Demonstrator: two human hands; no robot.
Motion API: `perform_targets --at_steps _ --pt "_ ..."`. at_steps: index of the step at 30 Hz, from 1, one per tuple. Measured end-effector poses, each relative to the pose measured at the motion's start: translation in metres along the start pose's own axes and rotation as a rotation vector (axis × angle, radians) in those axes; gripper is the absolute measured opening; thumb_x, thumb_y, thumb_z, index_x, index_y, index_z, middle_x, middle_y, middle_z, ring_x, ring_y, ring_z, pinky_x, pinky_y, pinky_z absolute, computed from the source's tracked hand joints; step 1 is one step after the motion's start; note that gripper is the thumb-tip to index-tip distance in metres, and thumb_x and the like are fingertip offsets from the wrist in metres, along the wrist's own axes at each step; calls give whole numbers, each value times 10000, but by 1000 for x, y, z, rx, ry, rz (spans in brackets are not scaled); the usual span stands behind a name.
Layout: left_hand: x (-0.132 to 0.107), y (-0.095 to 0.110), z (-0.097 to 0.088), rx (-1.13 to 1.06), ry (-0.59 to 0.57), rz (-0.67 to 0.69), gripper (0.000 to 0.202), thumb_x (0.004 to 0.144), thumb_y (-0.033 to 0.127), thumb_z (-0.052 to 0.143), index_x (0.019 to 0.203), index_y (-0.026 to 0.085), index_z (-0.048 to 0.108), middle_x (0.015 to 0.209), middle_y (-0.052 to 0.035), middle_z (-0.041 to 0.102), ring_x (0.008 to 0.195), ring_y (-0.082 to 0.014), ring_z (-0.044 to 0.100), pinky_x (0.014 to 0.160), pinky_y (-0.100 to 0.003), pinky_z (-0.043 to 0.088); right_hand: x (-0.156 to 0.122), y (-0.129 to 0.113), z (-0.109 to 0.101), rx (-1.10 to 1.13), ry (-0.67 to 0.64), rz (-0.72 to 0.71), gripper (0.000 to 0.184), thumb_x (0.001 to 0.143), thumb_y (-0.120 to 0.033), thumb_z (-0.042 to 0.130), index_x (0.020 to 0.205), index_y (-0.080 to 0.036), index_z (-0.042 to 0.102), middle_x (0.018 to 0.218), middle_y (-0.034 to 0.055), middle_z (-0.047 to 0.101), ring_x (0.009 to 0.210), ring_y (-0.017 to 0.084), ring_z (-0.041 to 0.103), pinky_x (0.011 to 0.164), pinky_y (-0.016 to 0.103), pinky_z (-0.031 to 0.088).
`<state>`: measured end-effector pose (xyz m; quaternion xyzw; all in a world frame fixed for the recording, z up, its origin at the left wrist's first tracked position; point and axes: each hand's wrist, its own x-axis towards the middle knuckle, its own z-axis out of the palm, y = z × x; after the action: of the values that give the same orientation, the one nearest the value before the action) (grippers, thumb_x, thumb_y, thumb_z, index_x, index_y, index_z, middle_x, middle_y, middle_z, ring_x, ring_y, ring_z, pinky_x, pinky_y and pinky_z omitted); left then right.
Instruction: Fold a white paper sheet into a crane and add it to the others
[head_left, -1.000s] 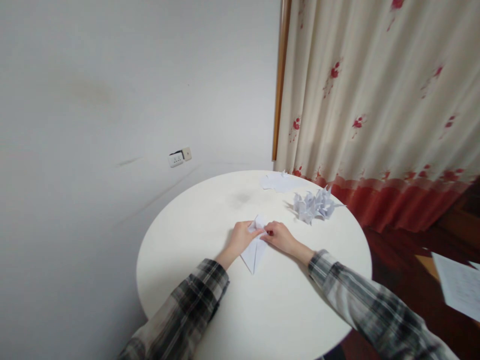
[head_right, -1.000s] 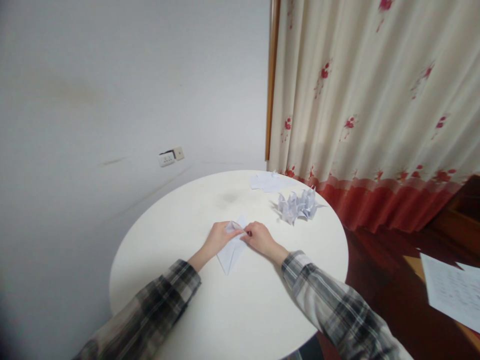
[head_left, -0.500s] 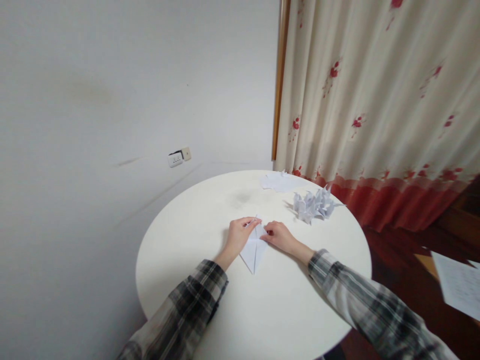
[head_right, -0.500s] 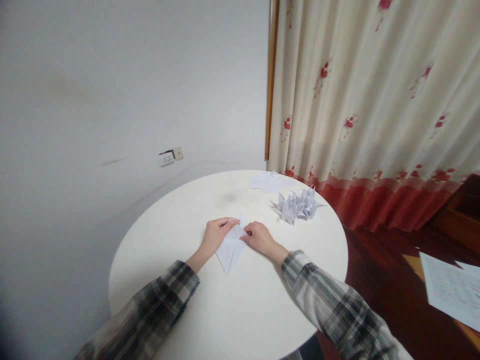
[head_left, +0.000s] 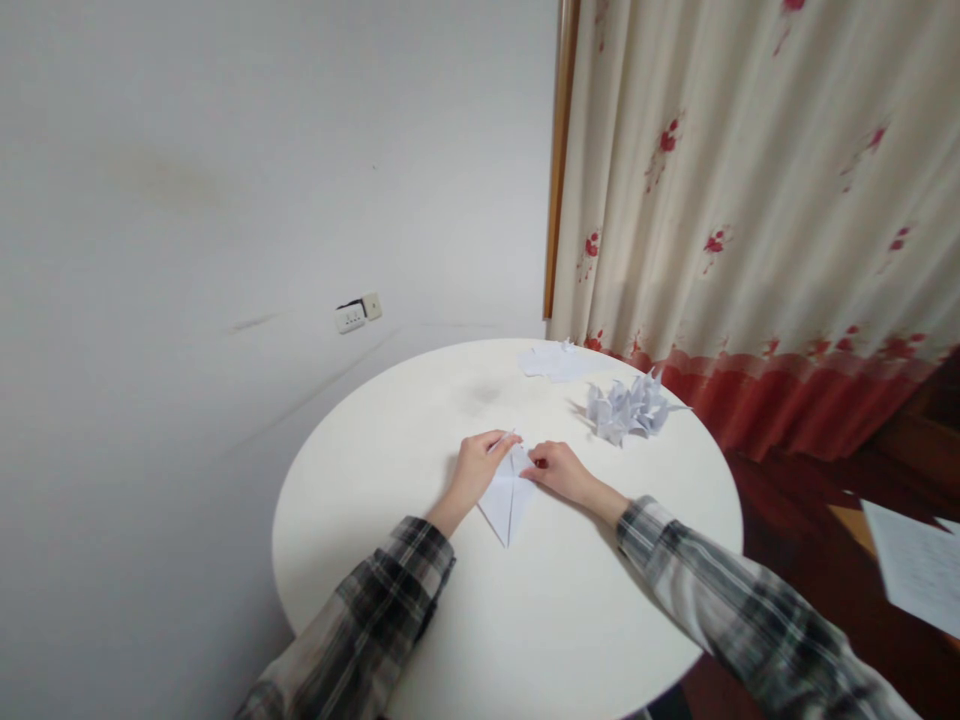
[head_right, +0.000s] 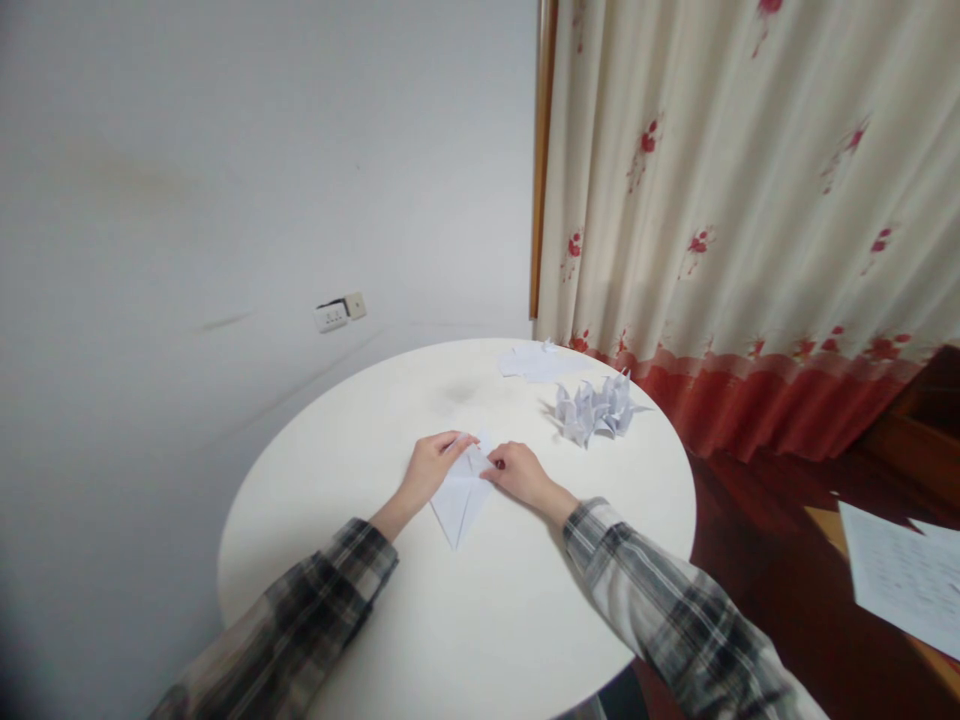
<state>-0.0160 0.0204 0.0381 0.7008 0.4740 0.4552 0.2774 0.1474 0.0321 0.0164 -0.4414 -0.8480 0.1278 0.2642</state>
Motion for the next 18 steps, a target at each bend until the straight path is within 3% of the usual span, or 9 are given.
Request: perform_targets --at_steps 4,9,13,18 --pt "0 -1 0 66 -31 32 253 714 363 552 764 141 661 753 -15 674 706 -158 593 618 -221 441 0 1 0 27 7 1 171 715 -239 631 575 -144 603 594 -3 561 573 98 444 568 199 295" --pt "3 -18 0 251 -196 -53 306 595 315 666 828 116 661 757 -53 682 669 -186 608 569 -238 435 0 5 2 26 1 11 183 718 -232 625 568 -136 584 584 -6 538 566 94 433 554 197 287" --pt "4 -28 0 343 -221 -45 297 605 279 648 859 124 657 806 -74 688 704 -201 621 586 -247 443 -1 5 4 -27 8 -11 169 733 -250 608 611 -134 590 619 10 547 602 107 446 580 204 300" --pt "3 -24 -3 462 -233 33 288 659 285 607 909 146 635 858 -85 684 747 -210 621 635 -258 440 -1 2 5 -79 37 -24 134 750 -250 581 679 -137 597 673 30 569 656 128 476 616 215 320"
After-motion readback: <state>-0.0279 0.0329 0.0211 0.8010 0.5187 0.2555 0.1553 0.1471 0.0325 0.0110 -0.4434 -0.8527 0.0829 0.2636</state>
